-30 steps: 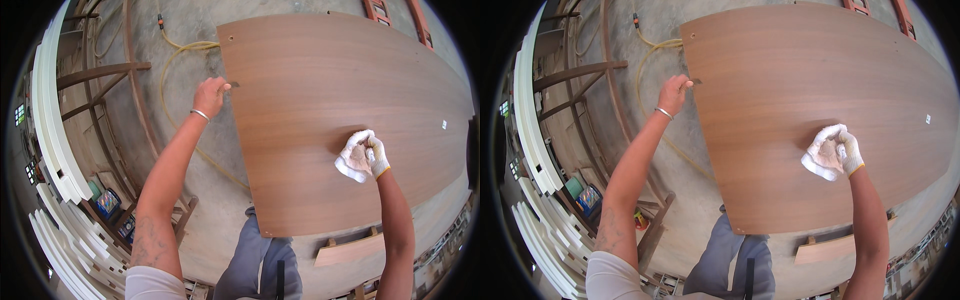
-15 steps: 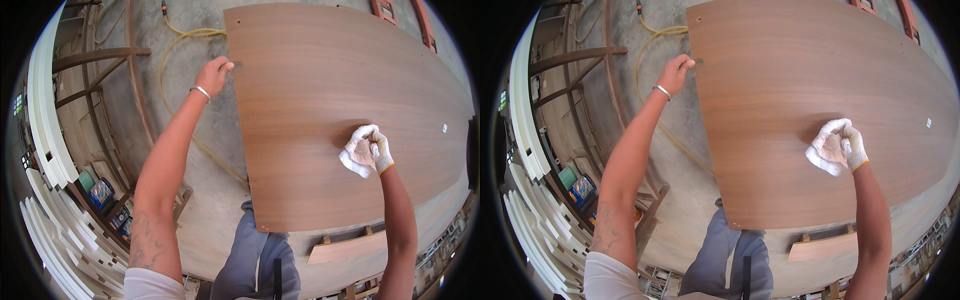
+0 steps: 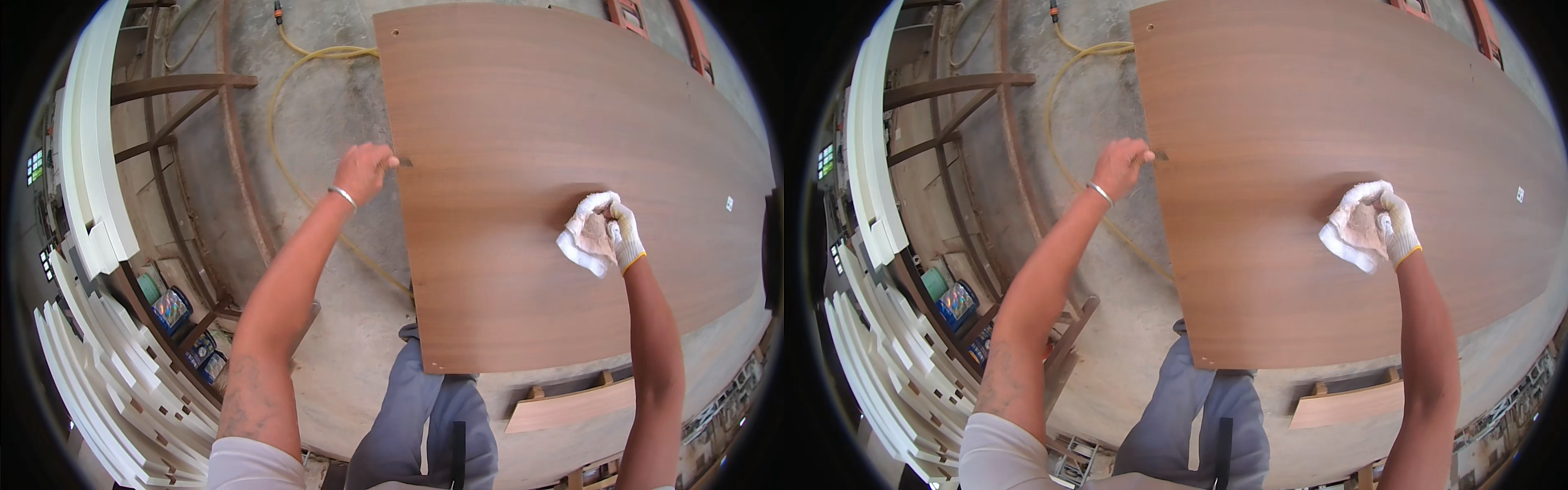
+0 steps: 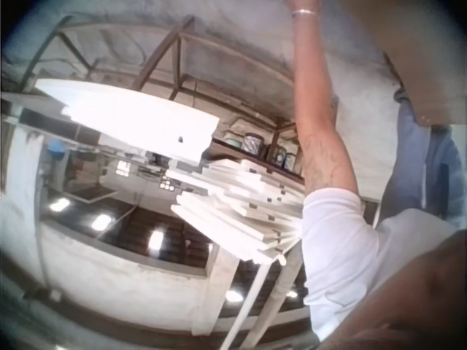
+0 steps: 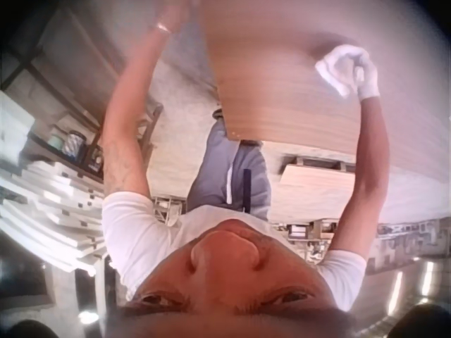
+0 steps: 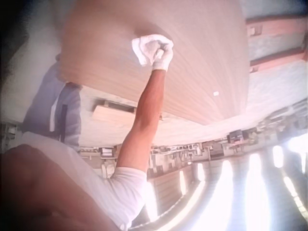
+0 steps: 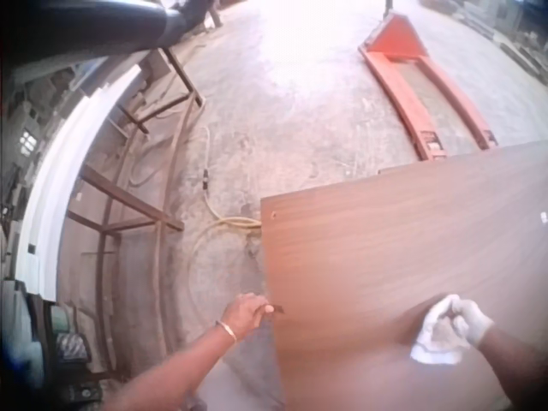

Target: The person moves white panels aside, then wipes a large brown wood panel with a cloth. They spray liquid from a bottle onto the panel and continue wiping the surface. The person also uses a small tool to scrape or clean the panel edges.

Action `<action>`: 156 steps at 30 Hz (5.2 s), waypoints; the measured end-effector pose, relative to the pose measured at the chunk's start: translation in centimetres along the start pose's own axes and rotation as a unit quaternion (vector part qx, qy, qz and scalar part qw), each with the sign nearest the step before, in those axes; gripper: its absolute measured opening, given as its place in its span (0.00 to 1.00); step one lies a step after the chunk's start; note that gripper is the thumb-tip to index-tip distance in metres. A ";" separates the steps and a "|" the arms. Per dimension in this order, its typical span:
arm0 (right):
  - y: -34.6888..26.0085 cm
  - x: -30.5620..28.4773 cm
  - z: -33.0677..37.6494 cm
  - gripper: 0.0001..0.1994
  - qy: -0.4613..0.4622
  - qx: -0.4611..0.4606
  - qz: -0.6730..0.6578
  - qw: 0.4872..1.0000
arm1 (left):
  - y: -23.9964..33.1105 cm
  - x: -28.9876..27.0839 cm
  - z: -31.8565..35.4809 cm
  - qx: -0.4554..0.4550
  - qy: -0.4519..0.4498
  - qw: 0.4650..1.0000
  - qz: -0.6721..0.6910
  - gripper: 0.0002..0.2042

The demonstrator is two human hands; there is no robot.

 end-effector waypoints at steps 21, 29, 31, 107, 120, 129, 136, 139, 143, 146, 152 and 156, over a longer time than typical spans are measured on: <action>-0.7 2.0 1.6 0.10 -0.064 -0.026 0.036 0.997 | 1.6 4.7 14.3 -0.375 -0.008 0.831 0.410 0.10; -0.6 1.7 1.7 0.07 -0.034 -0.003 0.018 0.999 | 1.1 4.3 13.5 -0.342 -0.004 0.845 0.411 0.09; -0.4 2.1 2.1 0.06 -0.034 0.004 0.014 0.999 | -0.5 3.9 13.7 -0.353 -0.001 0.854 0.383 0.09; 15.1 -1.5 9.5 0.05 -0.028 0.034 0.039 0.998 | 7.7 4.7 22.2 -0.015 -0.033 0.999 -0.003 0.12; 15.5 -0.9 8.4 0.03 -0.086 0.019 0.033 0.996 | 5.5 4.0 18.0 -0.097 0.057 0.994 0.014 0.12; 15.9 -1.3 9.1 0.08 -0.104 0.003 0.016 0.994 | 8.1 5.5 23.3 -0.036 0.005 0.999 -0.023 0.14; 22.7 -2.2 10.4 0.09 -0.123 0.017 0.000 0.992 | 9.9 6.3 31.0 -0.061 0.019 0.998 -0.004 0.14; 26.6 -4.7 9.9 0.06 -0.114 0.011 0.035 0.993 | 10.1 6.7 31.6 -0.096 0.017 0.995 0.020 0.14; 28.1 -6.3 11.3 0.02 -0.102 0.040 0.068 0.992 | 9.7 6.4 30.8 -0.100 -0.001 0.995 0.006 0.15; 27.4 -6.1 11.6 0.03 -0.110 0.035 0.103 0.988 | 8.2 6.0 27.6 -0.125 -0.013 0.991 -0.035 0.15; 27.7 -5.4 11.5 0.04 -0.111 0.031 0.091 0.989 | 5.3 4.1 19.5 -0.182 0.036 0.981 -0.049 0.15; 27.3 -5.5 11.8 0.05 -0.110 0.010 0.106 0.988 | 4.7 4.4 18.2 -0.202 0.027 0.979 -0.020 0.14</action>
Point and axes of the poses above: each hand's wrist, its own z-axis away from the middle knuckle, its own x-axis out of the palm, y = z × x, the point moved 8 cm from there along -z, towards the middle knuckle, and after that the axes turned 13 degrees about y, right-handed, at the moved point
